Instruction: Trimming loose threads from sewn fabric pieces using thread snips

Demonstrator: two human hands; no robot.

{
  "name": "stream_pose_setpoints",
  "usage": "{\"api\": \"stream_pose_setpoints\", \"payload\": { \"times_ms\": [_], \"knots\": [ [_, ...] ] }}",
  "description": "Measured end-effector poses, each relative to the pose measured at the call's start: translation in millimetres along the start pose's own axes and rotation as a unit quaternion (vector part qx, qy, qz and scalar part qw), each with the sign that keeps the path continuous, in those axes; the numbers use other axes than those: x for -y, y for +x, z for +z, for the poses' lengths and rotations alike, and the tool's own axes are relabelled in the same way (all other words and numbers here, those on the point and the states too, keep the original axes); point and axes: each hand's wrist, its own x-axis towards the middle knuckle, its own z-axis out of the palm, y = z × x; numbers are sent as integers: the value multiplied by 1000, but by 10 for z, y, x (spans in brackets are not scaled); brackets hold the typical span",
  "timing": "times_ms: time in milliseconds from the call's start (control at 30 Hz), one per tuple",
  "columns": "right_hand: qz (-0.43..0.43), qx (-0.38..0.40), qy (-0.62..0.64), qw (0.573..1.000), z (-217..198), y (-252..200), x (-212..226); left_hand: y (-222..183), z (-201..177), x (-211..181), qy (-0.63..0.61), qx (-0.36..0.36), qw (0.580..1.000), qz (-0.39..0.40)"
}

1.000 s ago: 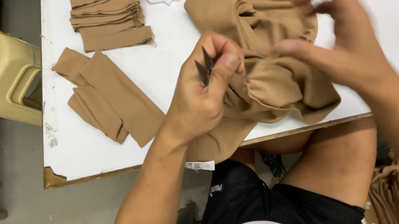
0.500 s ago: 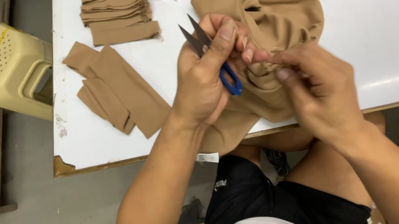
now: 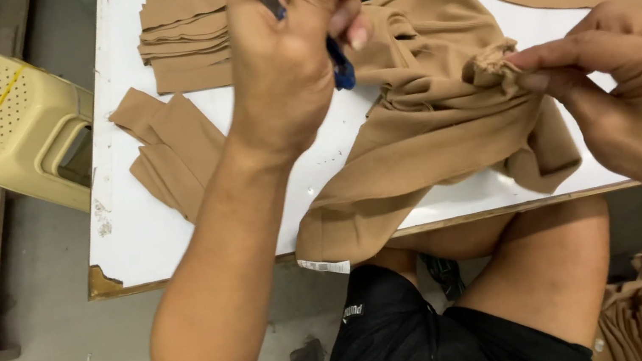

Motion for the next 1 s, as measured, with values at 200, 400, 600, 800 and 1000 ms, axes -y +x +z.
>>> {"api": "stream_pose_setpoints", "payload": {
  "times_ms": [200, 400, 600, 800, 1000],
  "knots": [
    [283, -29, 446, 849, 542, -110, 41, -274, 131, 170, 421, 205, 881, -64],
    [-104, -67, 112, 986, 655, -146, 143, -412, 251, 162, 504, 312, 791, -149],
    [-245, -57, -86, 964, 589, -207, -265, -466, 184, 396, 506, 320, 799, -52],
    [-251, -84, -101, 959, 447, -252, -349, -500, 40, 158, 648, 279, 707, 54],
    [-84, -46, -65, 993, 399, -374, -465, -665, -243, 156, 495, 313, 810, 19]
  ]
}}
